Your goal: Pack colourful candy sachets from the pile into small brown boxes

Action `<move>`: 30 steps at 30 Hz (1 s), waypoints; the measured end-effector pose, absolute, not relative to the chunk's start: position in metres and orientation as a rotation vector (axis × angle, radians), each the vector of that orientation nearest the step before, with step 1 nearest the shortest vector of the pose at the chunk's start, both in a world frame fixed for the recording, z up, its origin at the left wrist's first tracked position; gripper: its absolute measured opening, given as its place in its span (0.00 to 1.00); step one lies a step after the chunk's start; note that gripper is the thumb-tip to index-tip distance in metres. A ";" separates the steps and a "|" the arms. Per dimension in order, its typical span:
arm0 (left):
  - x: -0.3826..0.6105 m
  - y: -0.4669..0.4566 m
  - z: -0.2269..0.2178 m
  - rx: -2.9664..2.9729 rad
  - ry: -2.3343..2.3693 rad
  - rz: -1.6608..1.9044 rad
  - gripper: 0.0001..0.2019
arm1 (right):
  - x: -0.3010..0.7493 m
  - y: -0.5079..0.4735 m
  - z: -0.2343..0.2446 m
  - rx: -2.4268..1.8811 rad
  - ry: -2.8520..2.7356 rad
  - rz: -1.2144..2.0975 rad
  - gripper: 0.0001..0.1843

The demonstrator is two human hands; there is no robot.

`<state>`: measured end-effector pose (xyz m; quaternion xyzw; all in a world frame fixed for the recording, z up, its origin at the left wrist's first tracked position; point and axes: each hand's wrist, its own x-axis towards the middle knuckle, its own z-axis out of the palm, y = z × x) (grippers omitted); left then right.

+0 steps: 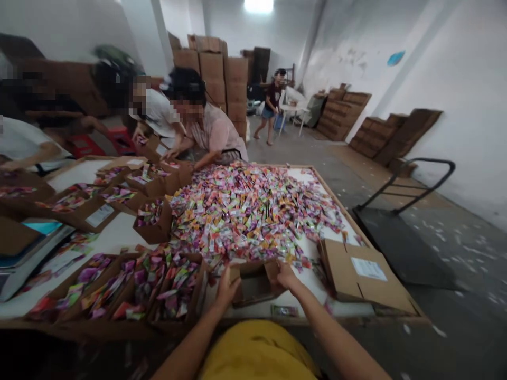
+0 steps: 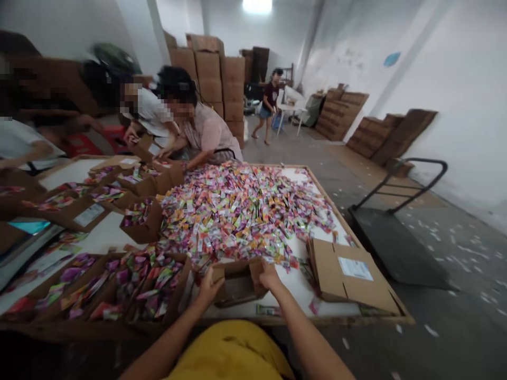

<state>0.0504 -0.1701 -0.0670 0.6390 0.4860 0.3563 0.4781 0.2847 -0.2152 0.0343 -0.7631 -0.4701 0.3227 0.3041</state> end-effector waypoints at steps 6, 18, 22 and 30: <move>0.043 -0.170 -0.070 1.687 1.105 0.999 0.17 | 0.294 -0.260 0.045 -1.659 -2.065 0.729 0.49; 0.055 -0.184 0.000 2.438 1.009 0.388 0.11 | 0.258 -0.244 0.027 -2.212 -1.678 0.660 0.11; 0.080 -0.196 0.006 2.462 1.031 0.287 0.10 | 0.248 -0.254 0.031 -2.223 -1.910 0.513 0.06; 0.075 -0.184 -0.001 2.270 0.897 -0.068 0.41 | 0.337 -0.201 0.025 -1.651 -1.587 1.426 0.13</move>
